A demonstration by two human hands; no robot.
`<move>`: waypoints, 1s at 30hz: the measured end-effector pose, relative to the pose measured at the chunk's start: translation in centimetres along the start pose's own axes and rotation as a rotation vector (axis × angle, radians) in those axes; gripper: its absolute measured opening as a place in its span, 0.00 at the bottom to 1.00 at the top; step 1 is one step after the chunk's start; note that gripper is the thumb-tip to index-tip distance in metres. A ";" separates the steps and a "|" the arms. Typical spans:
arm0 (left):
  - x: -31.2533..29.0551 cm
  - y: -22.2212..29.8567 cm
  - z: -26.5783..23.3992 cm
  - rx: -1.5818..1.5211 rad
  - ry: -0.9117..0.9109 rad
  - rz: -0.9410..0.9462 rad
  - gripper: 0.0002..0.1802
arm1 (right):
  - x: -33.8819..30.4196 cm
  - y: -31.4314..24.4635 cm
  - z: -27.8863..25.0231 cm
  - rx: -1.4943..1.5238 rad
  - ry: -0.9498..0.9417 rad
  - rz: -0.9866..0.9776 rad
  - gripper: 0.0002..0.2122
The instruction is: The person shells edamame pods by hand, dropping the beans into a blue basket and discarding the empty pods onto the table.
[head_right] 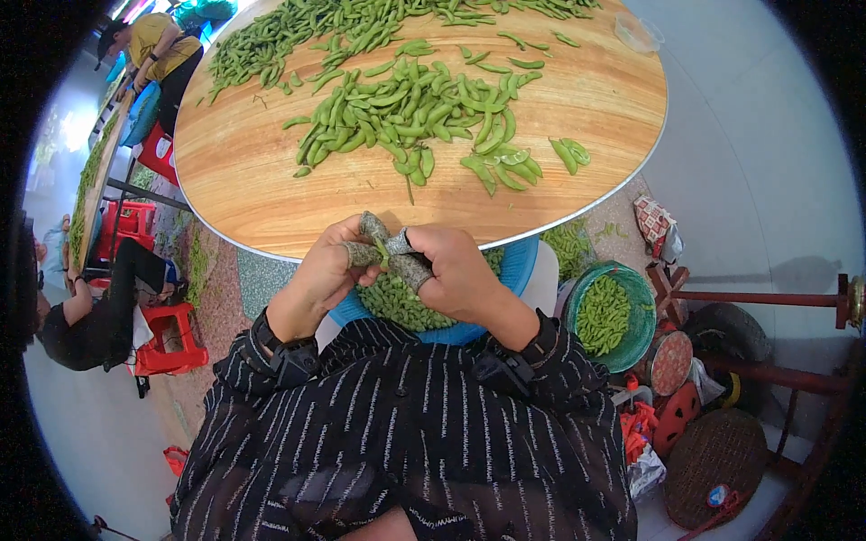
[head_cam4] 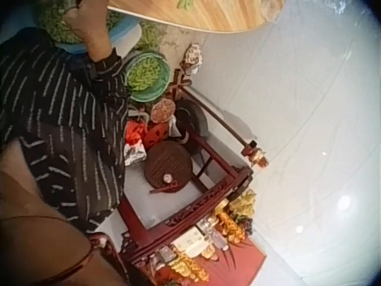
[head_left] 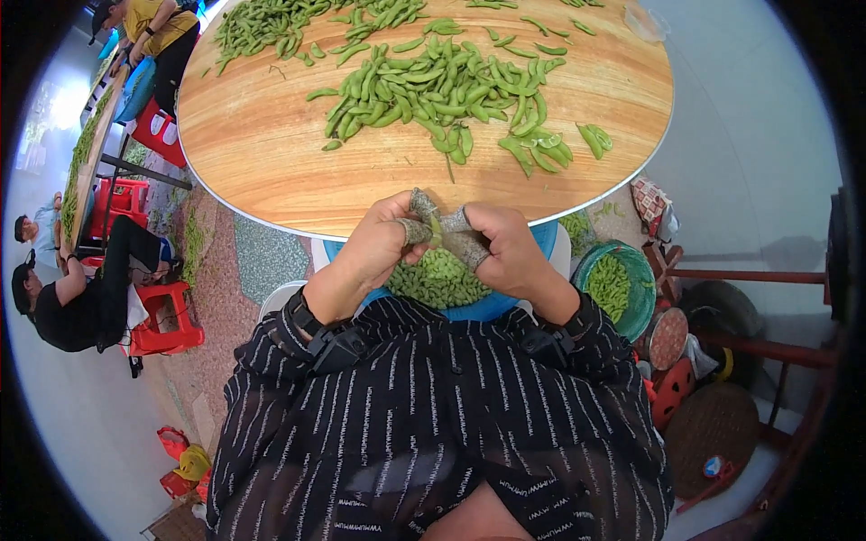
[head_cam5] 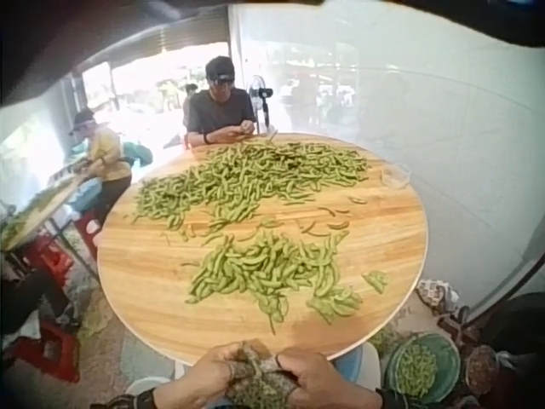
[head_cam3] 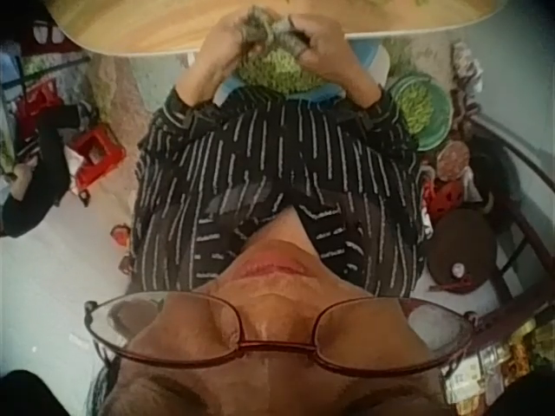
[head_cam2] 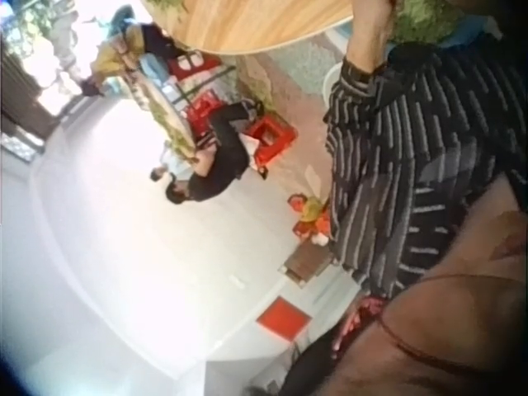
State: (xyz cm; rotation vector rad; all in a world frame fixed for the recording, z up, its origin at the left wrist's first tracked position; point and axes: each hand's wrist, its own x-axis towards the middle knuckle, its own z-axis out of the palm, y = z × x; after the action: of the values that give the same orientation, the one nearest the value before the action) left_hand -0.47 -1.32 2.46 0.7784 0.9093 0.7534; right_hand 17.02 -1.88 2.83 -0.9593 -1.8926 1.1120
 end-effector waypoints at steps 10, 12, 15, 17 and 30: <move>-1.6 1.6 0.7 0.820 -0.097 0.303 0.13 | 0.0 3.3 -5.3 -0.102 0.279 0.109 0.05; -1.3 2.9 1.1 1.168 -0.110 0.303 0.12 | -0.2 3.9 -7.5 -0.215 0.317 0.153 0.05; 1.3 4.2 0.5 1.192 -0.056 0.514 0.12 | -0.3 2.5 -8.6 -0.540 0.419 0.278 0.06; 4.1 4.4 -0.6 1.401 0.082 0.895 0.10 | -0.6 1.7 -7.4 -0.183 0.406 0.214 0.07; 6.2 3.1 -1.4 1.505 0.261 0.748 0.07 | 0.2 2.3 -1.6 0.434 0.242 0.325 0.10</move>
State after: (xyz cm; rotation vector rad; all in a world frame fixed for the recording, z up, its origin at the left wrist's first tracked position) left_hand 0.12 5.68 2.07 2.4806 1.4042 0.7183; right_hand 18.86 -0.27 1.38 -1.1089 -1.2578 1.4474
